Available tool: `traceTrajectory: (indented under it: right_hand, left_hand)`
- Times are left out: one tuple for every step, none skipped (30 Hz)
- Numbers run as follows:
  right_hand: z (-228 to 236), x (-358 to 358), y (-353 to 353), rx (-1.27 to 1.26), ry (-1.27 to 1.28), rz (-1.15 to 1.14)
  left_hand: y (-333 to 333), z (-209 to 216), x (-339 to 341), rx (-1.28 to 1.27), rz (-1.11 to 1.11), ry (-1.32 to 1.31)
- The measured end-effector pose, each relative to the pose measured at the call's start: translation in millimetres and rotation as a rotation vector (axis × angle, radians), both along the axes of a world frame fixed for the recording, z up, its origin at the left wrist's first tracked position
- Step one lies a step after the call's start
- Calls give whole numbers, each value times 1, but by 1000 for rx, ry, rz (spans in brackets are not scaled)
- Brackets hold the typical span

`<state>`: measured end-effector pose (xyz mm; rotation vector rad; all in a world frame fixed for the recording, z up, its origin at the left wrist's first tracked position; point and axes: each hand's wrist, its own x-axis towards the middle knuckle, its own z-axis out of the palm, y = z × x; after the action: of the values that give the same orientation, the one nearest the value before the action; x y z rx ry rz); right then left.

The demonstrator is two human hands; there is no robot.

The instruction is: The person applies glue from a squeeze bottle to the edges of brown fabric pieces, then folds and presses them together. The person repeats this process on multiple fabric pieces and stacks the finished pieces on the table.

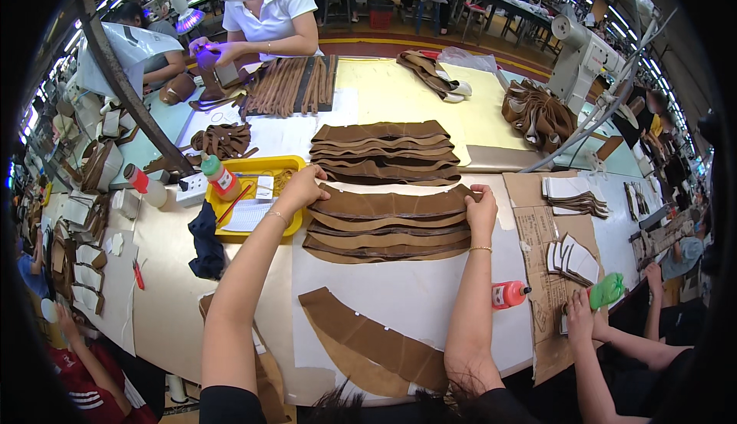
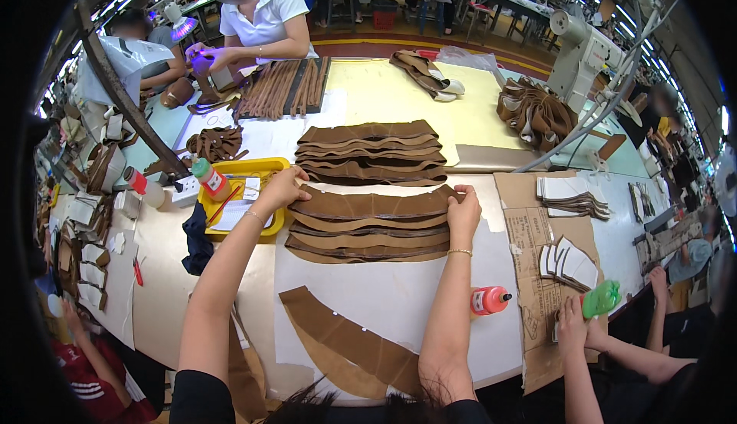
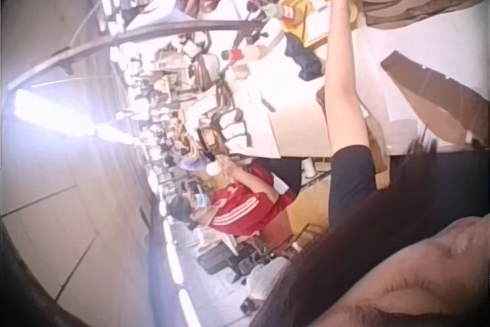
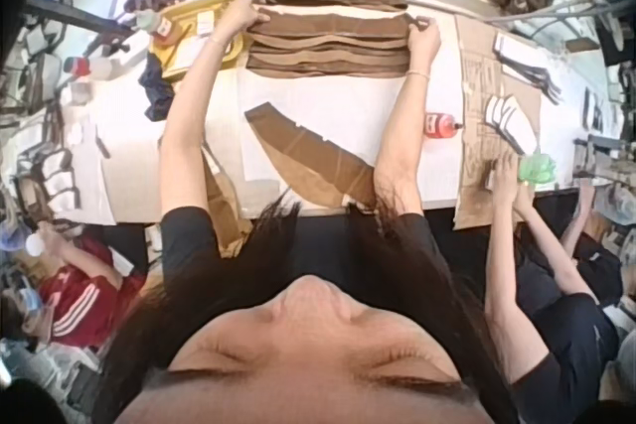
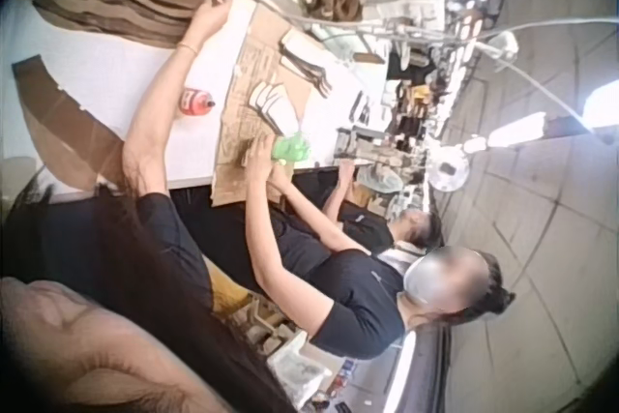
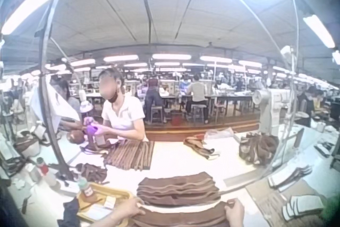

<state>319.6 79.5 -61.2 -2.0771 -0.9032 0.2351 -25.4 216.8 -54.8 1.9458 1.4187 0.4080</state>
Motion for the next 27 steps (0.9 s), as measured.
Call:
traceTrajectory:
  right_hand:
    - [-2,0,0,4,4,-3]
    - [-4,1,-1,8,7,-6]
    - [-5,1,0,12,11,-8]
    - [-8,1,0,7,11,-12]
    - [-10,2,1,1,11,-15]
    - [-12,2,2,-4,11,-19]
    - [-13,2,2,-6,3,-18]
    - [-14,2,2,-8,-6,-18]
    - [-15,2,2,-10,-15,-18]
    - [-16,4,1,-14,-7,-14]
    - [-18,5,1,-17,1,-11]
    - [-19,6,1,-20,9,-8]
    - [-20,6,0,-30,-17,-1]
    - [-21,6,0,-39,-43,5]
    - [-21,7,-2,-49,-69,10]
    - [-19,5,-3,-56,-70,-20]
    - [-16,4,-6,1,-87,-27]
    - [-11,5,-9,59,-106,-35]
    - [-4,4,-15,118,-124,-43]
    - [5,0,-20,154,-152,-17]
    - [14,-6,-24,227,-64,44]
    - [26,-21,-31,293,30,108]
    - [36,-36,-41,354,128,172]
    - [41,-46,-55,339,291,264]
    - [35,-55,-67,419,377,406]
    - [33,-64,-83,379,486,497]
    - [33,-75,-102,338,595,589]
  left_hand:
    - [0,-2,2,16,0,45]
    - [0,-3,3,36,1,64]
    - [1,-4,4,39,-3,67]
    - [2,-6,4,43,-5,72]
    - [3,-7,4,47,-7,77]
    - [2,-8,4,54,0,94]
    - [2,-8,4,62,7,109]
    - [1,-8,5,70,14,125]
    - [0,-7,6,77,14,156]
    - [-2,-6,9,84,10,184]
    - [-4,-4,11,91,5,211]
    - [-7,-2,12,101,3,240]
    - [-10,0,14,113,0,268]
    - [-13,1,15,124,-3,296]
    - [-17,-2,18,232,-20,306]
    - [-23,-2,18,340,-30,318]
    - [-28,-2,19,449,-41,330]
    - [-33,-2,21,530,-31,292]
    - [-42,6,24,611,-21,254]
    - [-51,13,24,688,-11,217]
    - [-59,21,23,600,-24,130]
    - [-71,30,18,504,-34,49]
    - [-86,40,12,403,-42,-30]
    - [-100,51,10,232,-70,-97]
    - [-115,55,5,161,-78,-132]
    - [-131,55,-2,95,-81,-167]
    - [-149,54,-10,29,-82,-202]
